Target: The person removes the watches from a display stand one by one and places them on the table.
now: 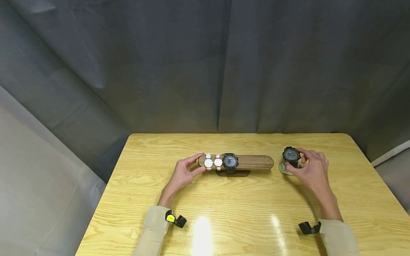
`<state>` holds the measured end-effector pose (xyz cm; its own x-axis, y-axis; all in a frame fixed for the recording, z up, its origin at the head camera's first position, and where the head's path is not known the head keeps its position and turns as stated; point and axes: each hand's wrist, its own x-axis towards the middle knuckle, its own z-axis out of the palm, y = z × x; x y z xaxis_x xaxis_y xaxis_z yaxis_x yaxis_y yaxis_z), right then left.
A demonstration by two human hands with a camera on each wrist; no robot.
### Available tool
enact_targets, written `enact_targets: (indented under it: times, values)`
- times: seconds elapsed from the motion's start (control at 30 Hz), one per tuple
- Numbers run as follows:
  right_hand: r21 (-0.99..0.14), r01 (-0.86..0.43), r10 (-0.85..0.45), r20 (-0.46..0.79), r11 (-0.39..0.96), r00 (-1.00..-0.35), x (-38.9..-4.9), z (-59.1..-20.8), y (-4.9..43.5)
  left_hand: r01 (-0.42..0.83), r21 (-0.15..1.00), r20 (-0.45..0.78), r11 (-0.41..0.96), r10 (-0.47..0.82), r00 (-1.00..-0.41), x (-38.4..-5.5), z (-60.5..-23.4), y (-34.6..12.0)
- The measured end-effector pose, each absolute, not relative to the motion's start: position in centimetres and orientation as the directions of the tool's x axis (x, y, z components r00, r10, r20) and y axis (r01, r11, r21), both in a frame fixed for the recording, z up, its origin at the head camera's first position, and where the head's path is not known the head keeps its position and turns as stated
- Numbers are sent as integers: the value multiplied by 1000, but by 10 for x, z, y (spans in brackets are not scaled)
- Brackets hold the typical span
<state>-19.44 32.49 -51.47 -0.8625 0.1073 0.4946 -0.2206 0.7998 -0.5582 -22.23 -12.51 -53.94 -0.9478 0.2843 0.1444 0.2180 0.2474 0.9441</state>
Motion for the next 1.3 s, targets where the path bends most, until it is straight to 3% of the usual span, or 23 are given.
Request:
enact_targets:
  times: [0.97, 1.3]
  values:
    - [-433, -73, 98, 359, 898, -928, -188, -515, 352, 200, 955, 130, 221, 298, -946, -222, -540, -123]
    - [-456, -52, 118, 336, 888, -934, -186, -507, 354, 197, 946, 121, 257, 284, -951, -223, -539, -125]
